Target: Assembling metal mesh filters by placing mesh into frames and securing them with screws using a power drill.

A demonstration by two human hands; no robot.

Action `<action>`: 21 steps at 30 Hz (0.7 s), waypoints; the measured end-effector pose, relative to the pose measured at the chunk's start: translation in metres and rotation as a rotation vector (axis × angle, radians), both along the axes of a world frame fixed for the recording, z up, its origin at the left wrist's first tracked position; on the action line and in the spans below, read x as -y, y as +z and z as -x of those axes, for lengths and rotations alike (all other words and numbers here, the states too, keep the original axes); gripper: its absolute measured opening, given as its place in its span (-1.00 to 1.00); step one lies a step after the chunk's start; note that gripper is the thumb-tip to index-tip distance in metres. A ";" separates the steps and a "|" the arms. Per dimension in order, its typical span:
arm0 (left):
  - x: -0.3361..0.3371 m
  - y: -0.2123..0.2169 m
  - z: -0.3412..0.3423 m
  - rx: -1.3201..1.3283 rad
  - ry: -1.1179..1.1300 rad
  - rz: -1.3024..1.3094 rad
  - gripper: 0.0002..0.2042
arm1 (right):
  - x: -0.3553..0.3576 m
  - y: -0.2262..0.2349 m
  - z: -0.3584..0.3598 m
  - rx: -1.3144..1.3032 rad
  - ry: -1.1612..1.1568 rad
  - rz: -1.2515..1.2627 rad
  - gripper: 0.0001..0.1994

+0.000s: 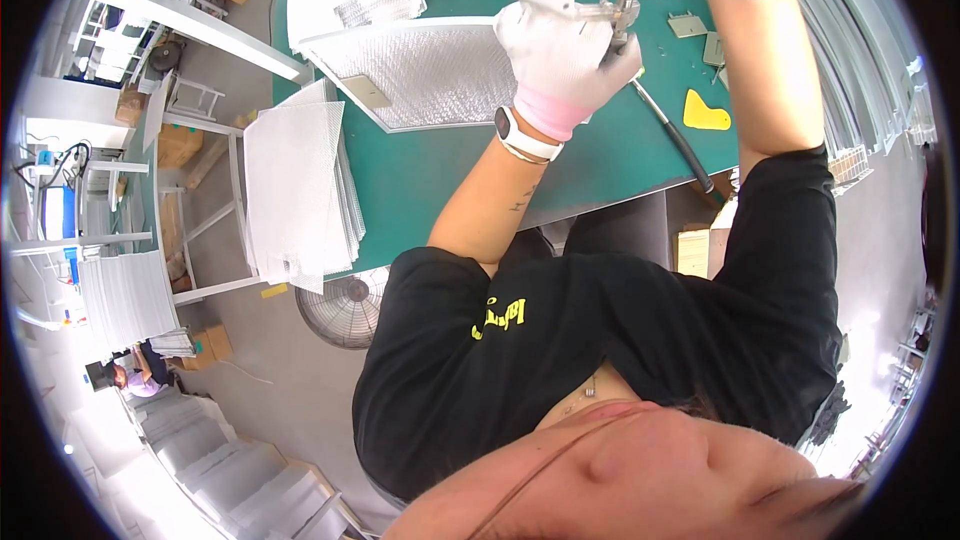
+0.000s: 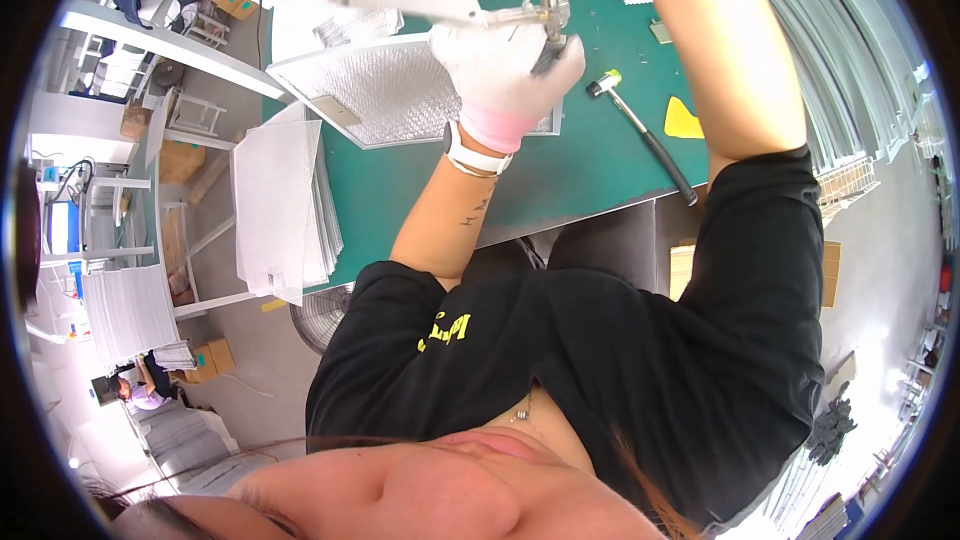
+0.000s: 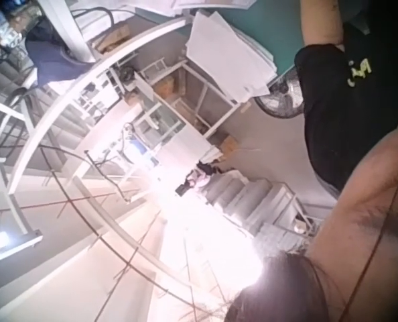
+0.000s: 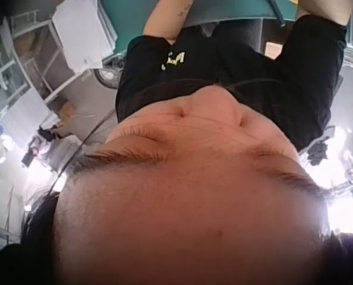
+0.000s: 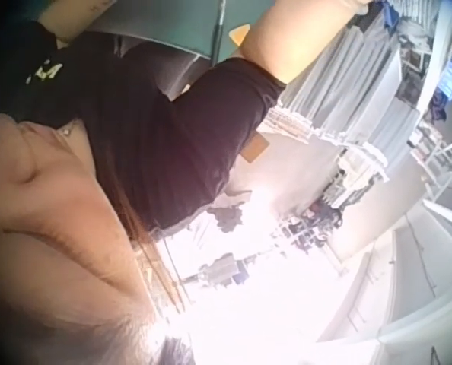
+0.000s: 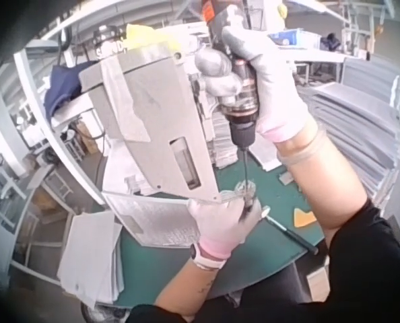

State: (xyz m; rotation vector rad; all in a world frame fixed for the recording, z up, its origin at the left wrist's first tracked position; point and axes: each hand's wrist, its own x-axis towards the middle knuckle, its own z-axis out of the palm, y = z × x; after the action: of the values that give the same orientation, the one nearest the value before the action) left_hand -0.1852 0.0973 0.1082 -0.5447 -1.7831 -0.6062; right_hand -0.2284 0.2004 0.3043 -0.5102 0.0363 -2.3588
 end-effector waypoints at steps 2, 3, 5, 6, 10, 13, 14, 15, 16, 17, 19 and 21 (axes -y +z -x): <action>-0.002 0.002 -0.006 0.189 -0.053 0.007 -0.93 | 0.009 -0.021 0.011 -1.013 -0.390 -0.416 -0.66; -0.005 0.002 -0.006 0.178 -0.068 0.005 -0.93 | 0.006 -0.031 0.013 -0.952 -0.501 -0.493 -0.59; 0.000 -0.007 -0.004 0.180 -0.182 -0.049 -0.88 | 0.008 -0.035 0.018 -0.921 -0.320 -0.460 -0.60; 0.005 -0.005 0.000 0.141 -0.186 -0.004 -0.82 | 0.012 -0.038 0.018 -0.883 -0.311 -0.427 -0.62; 0.009 0.013 -0.010 -0.115 -0.126 0.155 -0.87 | 0.033 -0.033 0.005 -0.646 -0.078 -0.149 -0.58; 0.002 -0.014 -0.004 0.160 -0.186 -0.035 -0.83 | 0.031 -0.053 0.018 -0.651 -0.077 -0.259 -0.45; 0.004 0.006 -0.013 0.177 -0.222 -0.012 -0.81 | 0.036 -0.051 0.010 -0.490 0.148 -0.133 -0.48; 0.006 0.008 -0.013 0.179 -0.216 -0.009 -0.81 | 0.039 -0.048 0.005 -0.323 0.368 -0.006 -0.51; 0.004 0.012 -0.016 0.139 -0.210 0.009 -0.82 | 0.035 -0.060 0.021 -0.622 0.121 -0.212 -0.50; 0.003 0.014 -0.015 0.105 -0.205 0.023 -0.82 | 0.035 -0.063 0.027 -0.623 0.118 -0.212 -0.50; 0.002 0.013 -0.015 0.143 -0.225 0.041 -0.82 | 0.036 -0.065 0.029 -0.578 0.218 -0.148 -0.50; 0.003 0.009 -0.014 0.184 -0.243 0.059 -0.82 | 0.039 -0.064 0.023 -0.405 0.327 -0.069 -0.50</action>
State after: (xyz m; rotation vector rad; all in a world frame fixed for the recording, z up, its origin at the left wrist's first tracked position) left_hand -0.1714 0.0940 0.1174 -0.7738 -1.9269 -0.7938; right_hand -0.2519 0.1615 0.2402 -0.8811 0.2032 -1.9011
